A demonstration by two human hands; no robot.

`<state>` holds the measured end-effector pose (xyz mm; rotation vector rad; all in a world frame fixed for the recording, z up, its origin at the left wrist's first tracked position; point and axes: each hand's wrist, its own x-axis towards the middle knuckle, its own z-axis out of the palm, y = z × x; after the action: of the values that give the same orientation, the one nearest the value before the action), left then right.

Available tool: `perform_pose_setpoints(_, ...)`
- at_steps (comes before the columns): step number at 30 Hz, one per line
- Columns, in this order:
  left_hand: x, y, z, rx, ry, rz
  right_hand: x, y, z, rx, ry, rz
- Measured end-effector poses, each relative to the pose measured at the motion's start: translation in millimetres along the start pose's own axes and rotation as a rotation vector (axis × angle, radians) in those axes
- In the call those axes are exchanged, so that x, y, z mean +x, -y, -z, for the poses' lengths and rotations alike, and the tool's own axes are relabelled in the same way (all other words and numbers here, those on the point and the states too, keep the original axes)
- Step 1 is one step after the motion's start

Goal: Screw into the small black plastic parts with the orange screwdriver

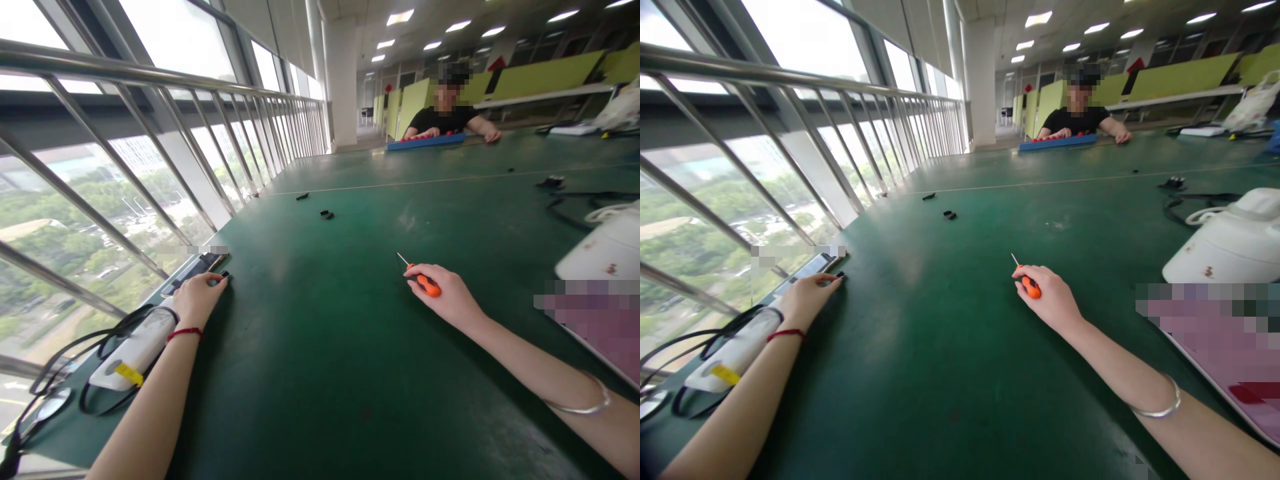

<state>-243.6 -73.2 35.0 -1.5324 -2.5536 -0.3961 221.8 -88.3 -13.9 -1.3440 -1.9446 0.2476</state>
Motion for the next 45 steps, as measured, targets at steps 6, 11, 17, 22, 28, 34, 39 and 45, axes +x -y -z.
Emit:
perform_pose_setpoints(6, 2.9, 3.2, 2.5, -0.208, -0.076, 0.095, -0.4, 1.2, -0.1, -0.022, -0.006, 0.001)
perform_pose_setpoints(11, 7.2, 2.8, 3.1, -0.153, -0.059, 0.153, -0.2, 1.2, 0.0, -0.022, -0.008, 0.009)
perform_pose_setpoints(17, 9.0, 3.3, 7.0, -0.134, 0.026, 0.156, 0.1, 1.2, 0.2, -0.019, 0.009, 0.005)
perform_pose_setpoints(22, 9.4, 2.5, 8.5, -0.123, 0.016, 0.152, 0.6, 1.0, 0.0, -0.03, -0.003, 0.019)
perform_pose_setpoints(28, 10.1, 2.3, 6.7, -0.061, -0.007, 0.139, 0.9, 0.9, 0.1, -0.039, -0.001, 0.028)
perform_pose_setpoints(34, 8.6, 0.5, 7.7, -0.04, -0.006, 0.136, 1.1, 0.5, -0.3, -0.042, 0.021, 0.015)
perform_pose_setpoints(39, 9.1, 1.3, 7.3, -0.03, 0.012, 0.151, 1.2, 0.6, 0.1, -0.035, 0.024, 0.01)
perform_pose_setpoints(45, 8.1, 0.2, 7.2, -0.036, 0.033, 0.141, 1.5, 0.9, 0.9, -0.037, 0.029, 0.004)
